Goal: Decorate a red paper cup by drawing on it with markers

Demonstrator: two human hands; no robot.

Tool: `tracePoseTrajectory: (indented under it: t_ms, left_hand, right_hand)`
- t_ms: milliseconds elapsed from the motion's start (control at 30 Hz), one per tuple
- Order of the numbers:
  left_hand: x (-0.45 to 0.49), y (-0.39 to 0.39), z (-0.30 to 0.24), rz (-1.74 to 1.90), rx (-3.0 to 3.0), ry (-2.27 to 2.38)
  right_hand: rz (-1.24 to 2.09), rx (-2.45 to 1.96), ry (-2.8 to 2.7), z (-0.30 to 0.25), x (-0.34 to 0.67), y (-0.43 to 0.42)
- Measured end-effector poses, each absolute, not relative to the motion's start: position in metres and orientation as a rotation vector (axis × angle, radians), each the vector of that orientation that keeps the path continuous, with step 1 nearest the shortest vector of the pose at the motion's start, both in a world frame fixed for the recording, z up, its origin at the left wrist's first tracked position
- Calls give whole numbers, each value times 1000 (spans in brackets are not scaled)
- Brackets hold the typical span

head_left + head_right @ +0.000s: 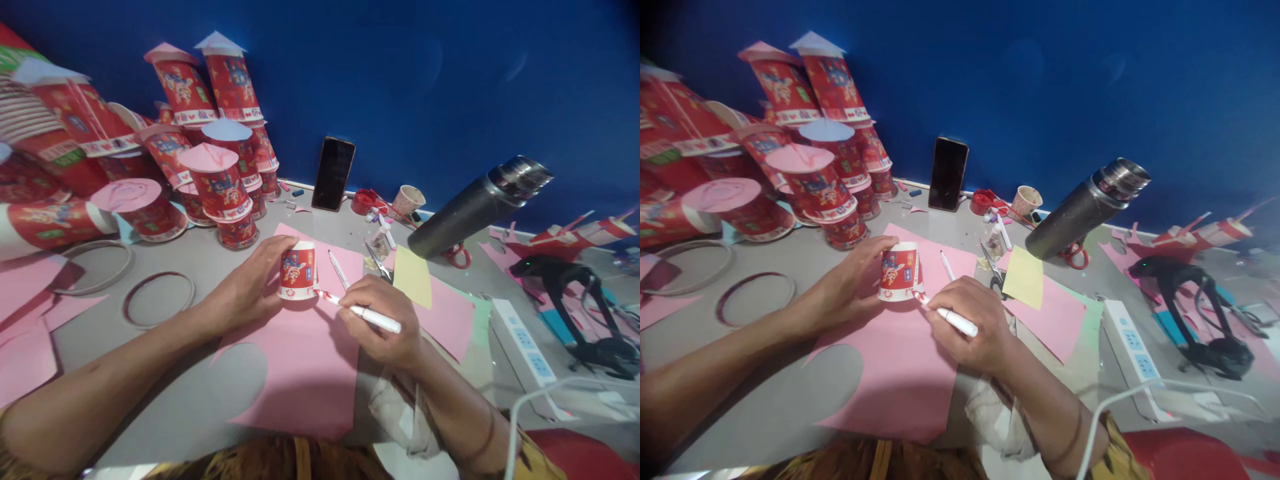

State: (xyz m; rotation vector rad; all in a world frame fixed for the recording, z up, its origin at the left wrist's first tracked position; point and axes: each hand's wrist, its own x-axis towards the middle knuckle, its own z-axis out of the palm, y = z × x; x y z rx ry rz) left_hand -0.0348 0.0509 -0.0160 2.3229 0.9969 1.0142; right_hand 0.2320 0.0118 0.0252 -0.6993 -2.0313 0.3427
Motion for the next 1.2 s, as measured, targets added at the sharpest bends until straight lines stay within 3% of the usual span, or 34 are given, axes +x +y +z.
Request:
tracePoseTrajectory:
  t_ms: [1200]
  left_hand:
    - [-35, 51, -19, 1003, 2367, 1040]
  right_hand:
    - [382, -724, -2058, 22, 233, 12]
